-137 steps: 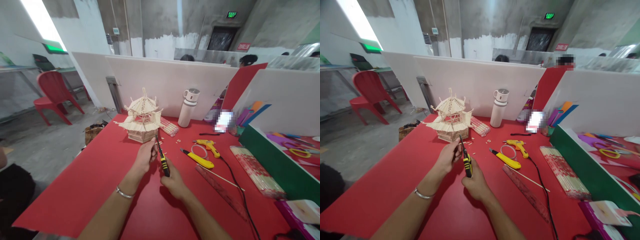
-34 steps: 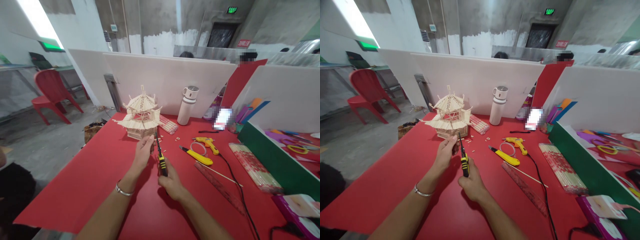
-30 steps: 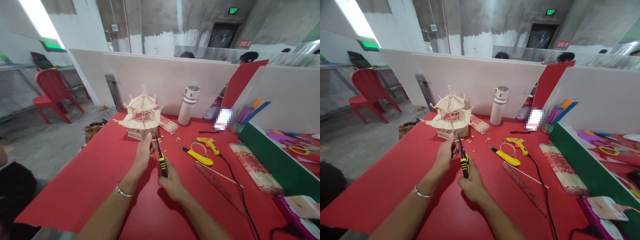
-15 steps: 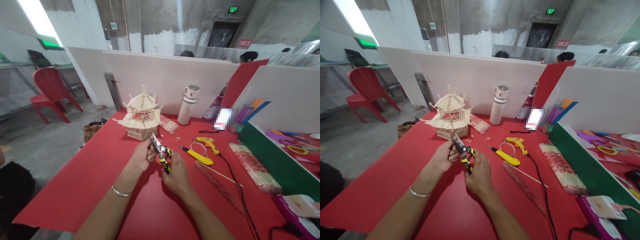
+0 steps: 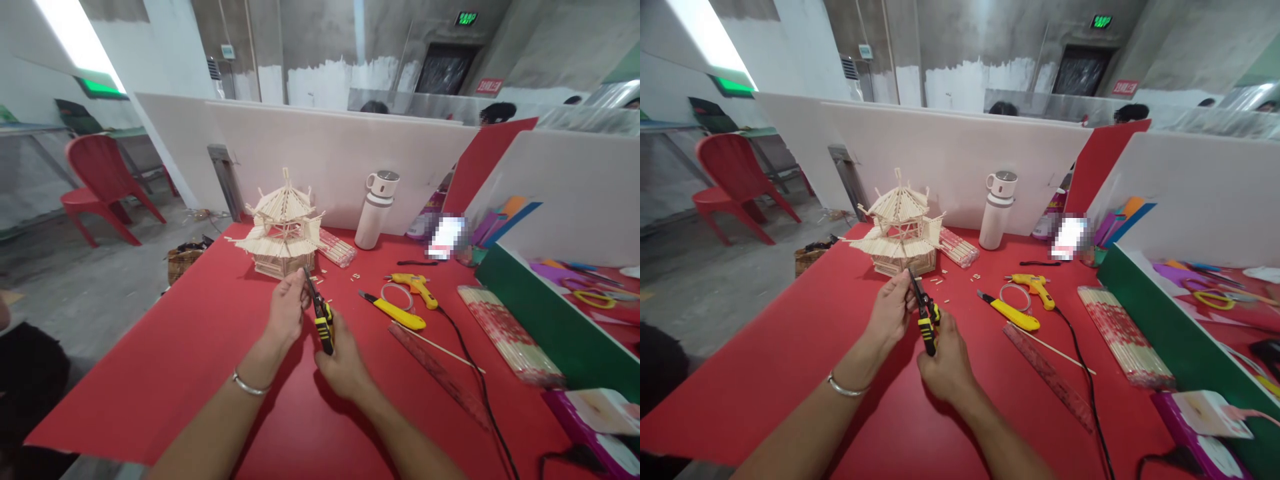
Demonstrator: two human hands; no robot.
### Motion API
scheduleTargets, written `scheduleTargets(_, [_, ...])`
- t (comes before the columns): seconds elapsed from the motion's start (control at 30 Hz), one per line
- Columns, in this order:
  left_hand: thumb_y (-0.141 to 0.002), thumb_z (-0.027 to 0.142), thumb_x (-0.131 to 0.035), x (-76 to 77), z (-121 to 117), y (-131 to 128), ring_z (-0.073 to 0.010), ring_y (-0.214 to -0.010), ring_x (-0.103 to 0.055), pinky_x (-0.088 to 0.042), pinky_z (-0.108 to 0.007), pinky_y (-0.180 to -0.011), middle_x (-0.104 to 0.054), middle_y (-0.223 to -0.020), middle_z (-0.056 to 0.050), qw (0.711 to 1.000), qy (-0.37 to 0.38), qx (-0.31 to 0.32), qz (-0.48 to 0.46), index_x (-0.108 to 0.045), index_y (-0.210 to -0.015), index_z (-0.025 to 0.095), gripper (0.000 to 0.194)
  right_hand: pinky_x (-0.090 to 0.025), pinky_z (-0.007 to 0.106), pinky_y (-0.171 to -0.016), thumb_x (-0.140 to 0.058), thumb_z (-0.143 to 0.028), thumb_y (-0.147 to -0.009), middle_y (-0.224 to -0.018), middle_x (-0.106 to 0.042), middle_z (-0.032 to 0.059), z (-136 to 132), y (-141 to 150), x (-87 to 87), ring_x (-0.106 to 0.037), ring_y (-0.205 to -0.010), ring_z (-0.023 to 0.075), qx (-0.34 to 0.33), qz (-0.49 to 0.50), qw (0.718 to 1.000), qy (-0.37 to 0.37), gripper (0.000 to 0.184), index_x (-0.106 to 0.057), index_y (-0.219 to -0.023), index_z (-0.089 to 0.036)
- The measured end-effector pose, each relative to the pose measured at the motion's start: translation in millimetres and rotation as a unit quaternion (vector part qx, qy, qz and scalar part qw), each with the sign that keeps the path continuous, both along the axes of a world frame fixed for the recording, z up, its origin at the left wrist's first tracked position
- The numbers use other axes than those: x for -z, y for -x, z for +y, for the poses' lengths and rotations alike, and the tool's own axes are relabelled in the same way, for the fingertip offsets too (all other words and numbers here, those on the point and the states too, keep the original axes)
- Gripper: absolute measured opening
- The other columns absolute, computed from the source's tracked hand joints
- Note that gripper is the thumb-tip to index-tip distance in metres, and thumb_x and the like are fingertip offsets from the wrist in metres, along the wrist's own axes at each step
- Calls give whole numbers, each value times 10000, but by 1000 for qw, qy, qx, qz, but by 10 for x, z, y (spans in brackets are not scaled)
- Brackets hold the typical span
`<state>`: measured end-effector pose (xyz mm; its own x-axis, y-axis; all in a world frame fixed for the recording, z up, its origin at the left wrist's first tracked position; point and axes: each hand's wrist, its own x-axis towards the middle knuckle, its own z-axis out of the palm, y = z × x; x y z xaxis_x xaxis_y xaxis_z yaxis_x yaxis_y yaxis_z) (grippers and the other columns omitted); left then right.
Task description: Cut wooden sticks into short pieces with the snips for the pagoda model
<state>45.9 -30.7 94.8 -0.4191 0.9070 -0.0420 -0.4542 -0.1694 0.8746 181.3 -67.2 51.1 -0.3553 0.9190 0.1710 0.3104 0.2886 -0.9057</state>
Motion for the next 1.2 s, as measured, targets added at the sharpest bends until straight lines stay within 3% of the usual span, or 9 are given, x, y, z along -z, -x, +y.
scheduleTargets(0.13, [-810, 429, -734, 24, -25, 55, -77, -523, -319, -275, -187, -491, -395, -554, 52, 985, -18, -57, 164, -516, -589, 173, 403, -417, 263, -612, -494, -115, -572, -770, -504, -34, -61, 46, -36, -458, -677, 144, -43, 108, 987, 115, 425, -545, -982, -212])
scheduleTargets(0.23, [-837, 274, -705, 12, -49, 116, -120, -627, -365, -315, -195, -577, -437, -609, 23, 955, -18, -96, 282, -551, -576, 184, 316, -350, 238, -535, -510, -133, -502, -703, -450, -55, -92, 73, -53, -395, -596, 115, -91, 192, 945, 250, 372, -506, -865, -218])
scheduleTargets(0.37, [-829, 174, -679, 10, -53, 186, -155, -665, -370, -335, -216, -658, -442, -615, 2, 923, -40, -106, 367, -572, -551, 203, 299, -345, 241, -504, -496, -168, -439, -780, -495, -35, -149, 102, -113, -413, -570, 106, -114, 278, 871, 389, 556, -537, -991, -216])
scheduleTargets(0.47, [-803, 161, -698, 4, -48, 236, -166, -675, -384, -341, -227, -694, -434, -606, -7, 907, -63, -107, 403, -563, -524, 205, 314, -356, 242, -510, -494, -175, -427, -820, -511, -21, -170, 104, -138, -427, -591, 110, -113, 297, 852, 415, 639, -554, -1062, -213])
scheduleTargets(0.67, [-865, 286, -637, 16, -31, 242, -153, -650, -429, -346, -248, -653, -502, -645, -9, 884, -68, -105, 450, -590, -637, 199, 249, -353, 234, -527, -547, -121, -478, -804, -500, -42, -84, 83, -23, -436, -602, 104, -110, 256, 892, 355, 555, -552, -1023, -227])
scheduleTargets(0.8, [-921, 486, -537, 52, 12, 166, -99, -481, -319, -253, -226, -492, -361, -511, 44, 945, 17, -32, 325, -477, -588, 190, 449, -340, 241, -546, -523, -114, -531, -717, -428, -61, -21, 71, 19, -405, -618, 117, -70, 169, 950, 253, 382, -504, -897, -222])
scheduleTargets(0.9, [-865, 567, -583, 21, 32, 145, -63, -395, -233, -166, -205, -418, -267, -442, 78, 983, 75, 36, 164, -432, -556, 190, 510, -398, 274, -650, -508, -98, -582, -800, -502, -31, 25, 34, 10, -474, -716, 151, -25, 81, 989, 122, 449, -531, -1015, -214])
scheduleTargets(1.07, [-766, 484, -708, -79, 15, 180, -35, -360, -239, -149, -168, -378, -280, -428, 94, 986, 99, 136, -20, -460, -583, 176, 435, -432, 367, -844, -558, -102, -669, -1110, -598, 84, 117, -52, 33, -577, -1007, 257, 25, -56, 998, -6, 617, -484, -1273, -204])
scheduleTargets(1.2, [-709, 424, -783, -90, -4, 168, -24, -393, -311, -208, -151, -403, -360, -488, 88, 996, 21, 91, -8, -494, -638, 160, 398, -439, 356, -821, -544, -95, -679, -1091, -605, 69, 105, -42, 64, -585, -980, 248, 15, -49, 999, -5, 611, -476, -1275, -210])
